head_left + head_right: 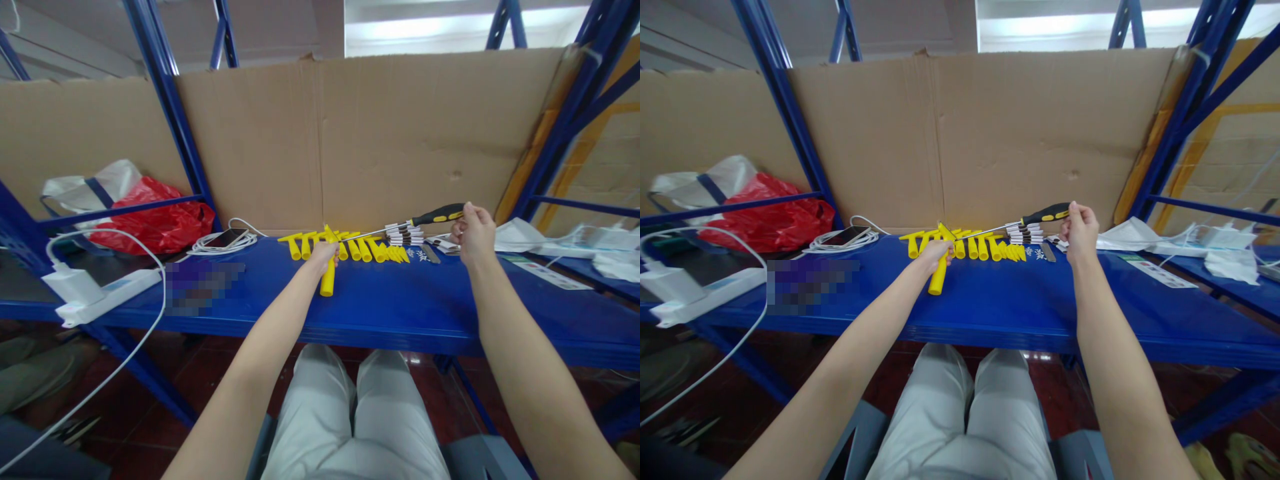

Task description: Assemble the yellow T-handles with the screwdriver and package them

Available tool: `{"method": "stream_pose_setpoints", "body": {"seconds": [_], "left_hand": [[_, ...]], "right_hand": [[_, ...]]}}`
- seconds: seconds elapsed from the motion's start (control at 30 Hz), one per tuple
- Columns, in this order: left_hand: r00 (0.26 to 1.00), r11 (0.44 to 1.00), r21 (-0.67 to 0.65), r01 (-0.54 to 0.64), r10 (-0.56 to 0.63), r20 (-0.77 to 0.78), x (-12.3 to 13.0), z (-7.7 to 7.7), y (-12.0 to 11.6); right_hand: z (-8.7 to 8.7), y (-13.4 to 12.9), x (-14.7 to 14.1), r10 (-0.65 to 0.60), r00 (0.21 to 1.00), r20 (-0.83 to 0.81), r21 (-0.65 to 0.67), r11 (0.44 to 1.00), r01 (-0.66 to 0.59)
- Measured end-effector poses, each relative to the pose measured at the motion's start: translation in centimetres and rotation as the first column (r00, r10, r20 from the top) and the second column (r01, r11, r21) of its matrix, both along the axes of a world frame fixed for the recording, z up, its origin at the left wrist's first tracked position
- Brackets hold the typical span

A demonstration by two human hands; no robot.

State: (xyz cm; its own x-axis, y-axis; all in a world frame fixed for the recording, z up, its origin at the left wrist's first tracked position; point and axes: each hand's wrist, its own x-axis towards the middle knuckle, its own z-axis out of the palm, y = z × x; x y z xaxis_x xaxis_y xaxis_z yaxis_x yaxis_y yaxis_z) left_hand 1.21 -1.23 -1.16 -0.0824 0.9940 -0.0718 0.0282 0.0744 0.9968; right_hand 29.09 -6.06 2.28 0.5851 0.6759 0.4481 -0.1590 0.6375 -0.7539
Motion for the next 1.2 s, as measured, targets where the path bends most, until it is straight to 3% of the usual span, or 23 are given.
{"method": "stream_pose_setpoints", "body": {"seconds": [0.37, 0.77, 1.0, 1.2], "left_hand": [[1.0, 1.0, -0.002, -0.009, 0.009, -0.02, -0.03, 0.03, -0.04], [1.0, 1.0, 0.007, -0.011, 0.011, -0.004, 0.01, 0.14, -0.25], [1.0, 1.0, 0.028, 0.0, 0.0, -0.001, 0.05, 0.11, -0.36], [1.0, 0.999, 0.035, 0.001, -0.001, -0.002, 0.16, 0.18, -0.54]], "right_hand": [[0.19, -0.74, -0.52, -0.024, 0.999, 0.048, -0.009, 1.0, 0.024], [0.63, -1.11, -0.73, 0.12, 0.993, 0.007, 0.015, 0.993, -0.12], [0.31, -0.75, -0.44, 0.011, 1.0, -0.024, 0.043, 0.999, -0.01], [0.4, -0.94, -0.7, -0.007, 0.999, -0.034, 0.008, 1.0, 0.008]]}}
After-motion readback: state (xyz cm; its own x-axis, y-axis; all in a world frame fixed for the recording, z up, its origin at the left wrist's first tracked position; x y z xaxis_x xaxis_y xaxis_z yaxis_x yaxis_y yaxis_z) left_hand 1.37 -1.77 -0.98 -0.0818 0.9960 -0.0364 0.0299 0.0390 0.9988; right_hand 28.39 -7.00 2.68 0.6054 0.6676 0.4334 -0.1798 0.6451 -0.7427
